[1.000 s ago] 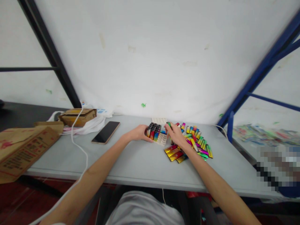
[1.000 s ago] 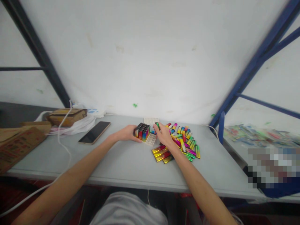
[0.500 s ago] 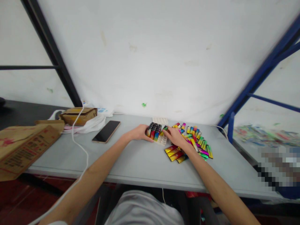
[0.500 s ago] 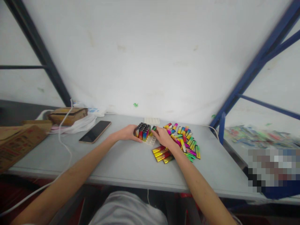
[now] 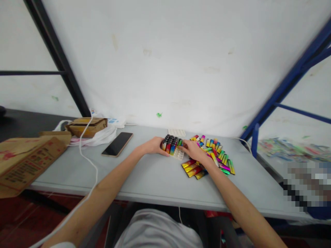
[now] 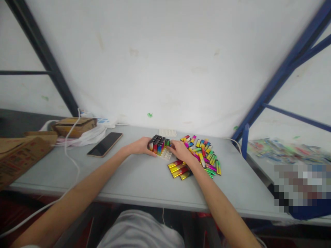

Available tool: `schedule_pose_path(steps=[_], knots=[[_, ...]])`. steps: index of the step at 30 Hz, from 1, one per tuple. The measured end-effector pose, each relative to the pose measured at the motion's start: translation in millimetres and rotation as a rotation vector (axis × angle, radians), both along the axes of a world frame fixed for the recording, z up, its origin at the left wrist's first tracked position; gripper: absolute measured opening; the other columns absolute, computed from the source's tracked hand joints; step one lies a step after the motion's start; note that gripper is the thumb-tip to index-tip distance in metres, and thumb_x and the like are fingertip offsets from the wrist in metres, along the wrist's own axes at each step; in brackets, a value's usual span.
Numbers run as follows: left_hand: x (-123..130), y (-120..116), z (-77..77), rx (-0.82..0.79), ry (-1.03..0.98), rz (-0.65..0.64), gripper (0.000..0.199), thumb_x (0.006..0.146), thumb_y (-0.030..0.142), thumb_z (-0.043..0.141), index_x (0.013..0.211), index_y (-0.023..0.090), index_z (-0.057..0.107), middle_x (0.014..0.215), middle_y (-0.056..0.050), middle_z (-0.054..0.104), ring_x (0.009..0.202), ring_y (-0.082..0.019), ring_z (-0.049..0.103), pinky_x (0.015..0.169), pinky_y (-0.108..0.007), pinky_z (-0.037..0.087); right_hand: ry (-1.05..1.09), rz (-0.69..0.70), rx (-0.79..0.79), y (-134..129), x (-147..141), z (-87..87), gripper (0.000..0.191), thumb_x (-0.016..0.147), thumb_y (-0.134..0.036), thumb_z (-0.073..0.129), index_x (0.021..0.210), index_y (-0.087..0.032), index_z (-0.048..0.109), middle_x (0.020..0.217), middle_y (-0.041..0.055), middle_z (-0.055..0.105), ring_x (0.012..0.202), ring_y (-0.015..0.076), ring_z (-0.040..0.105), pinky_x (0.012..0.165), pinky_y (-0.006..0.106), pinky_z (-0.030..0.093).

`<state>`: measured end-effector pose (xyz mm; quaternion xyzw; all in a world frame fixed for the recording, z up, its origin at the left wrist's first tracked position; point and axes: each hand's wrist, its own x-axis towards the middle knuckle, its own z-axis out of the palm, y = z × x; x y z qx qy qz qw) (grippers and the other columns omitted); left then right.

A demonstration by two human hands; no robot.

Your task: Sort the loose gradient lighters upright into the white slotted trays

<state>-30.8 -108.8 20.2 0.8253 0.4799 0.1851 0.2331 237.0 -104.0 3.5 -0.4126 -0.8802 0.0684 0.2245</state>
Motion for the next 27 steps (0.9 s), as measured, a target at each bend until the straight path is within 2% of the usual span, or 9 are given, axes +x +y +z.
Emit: schedule_pose_path(steps=[3,8,13,18,21,24,27], knots=[[0,0,0.4,-0.003,0.002,-0.003,0.066,0.055,0.066,0.086,0.095,0.016,0.073,0.084,-0.002,0.073,0.077,-0.022,0.063,0.065,-0.027,0.045,-0.014,0.029,0.008,-1,2,3.4,0.023,0.100,-0.033,0.061,0.085,-0.015,0.066,0.082,0.0063,0.069,0.073,0.0189,0.059,0.071,0.029,0.042],[0,0,0.3,0.003,-0.009,-0.042,0.066,0.057,0.066,0.086,0.098,0.016,0.073,0.086,-0.002,0.073,0.079,-0.023,0.064,0.067,-0.027,0.045,-0.015,-0.006,0.024,1,24,17.0,0.024,0.101,-0.029,0.059,0.117,-0.014,0.066,0.092,0.0073,0.073,0.082,0.0198,0.065,0.081,0.030,0.045],[-1,0,-0.2,-0.010,-0.011,-0.040,0.065,0.058,0.066,0.085,0.097,0.015,0.073,0.082,0.000,0.071,0.074,-0.021,0.061,0.064,-0.027,0.043,-0.168,-0.136,-0.047,0,41,17.7,0.023,0.094,-0.026,0.069,0.113,-0.013,0.069,0.087,0.0095,0.074,0.085,0.0236,0.067,0.081,0.032,0.045],[0,-1,0.9,-0.018,-0.030,-0.047,0.063,0.058,0.064,0.086,0.097,0.016,0.073,0.085,0.000,0.072,0.078,-0.022,0.062,0.067,-0.027,0.045,-0.189,-0.112,-0.047,-5,33,12.8,0.034,0.095,-0.035,0.069,0.122,-0.014,0.068,0.092,0.0101,0.074,0.088,0.0244,0.068,0.084,0.033,0.045],[0,-1,0.8,-0.012,-0.023,-0.041,0.065,0.057,0.063,0.087,0.099,0.015,0.073,0.088,-0.001,0.074,0.080,-0.023,0.064,0.069,-0.027,0.046,-0.183,-0.117,-0.070,-6,27,12.3,0.039,0.092,-0.025,0.069,0.129,-0.012,0.065,0.091,0.0091,0.073,0.095,0.0253,0.066,0.086,0.033,0.044],[0,-1,0.7,-0.007,-0.030,-0.041,0.065,0.058,0.061,0.088,0.102,0.016,0.073,0.092,-0.003,0.075,0.083,-0.024,0.066,0.071,-0.028,0.048,-0.160,-0.130,-0.094,-6,23,11.3,0.050,0.087,-0.019,0.072,0.135,-0.010,0.062,0.097,0.0103,0.074,0.102,0.0260,0.065,0.089,0.033,0.044],[0,-1,1.5,-0.015,-0.019,-0.036,0.065,0.058,0.062,0.088,0.102,0.016,0.072,0.093,-0.003,0.076,0.084,-0.025,0.067,0.070,-0.028,0.048,-0.173,-0.119,-0.080,-4,21,9.8,0.035,0.089,-0.019,0.069,0.123,-0.011,0.070,0.101,0.0129,0.074,0.102,0.0268,0.065,0.090,0.034,0.045]])
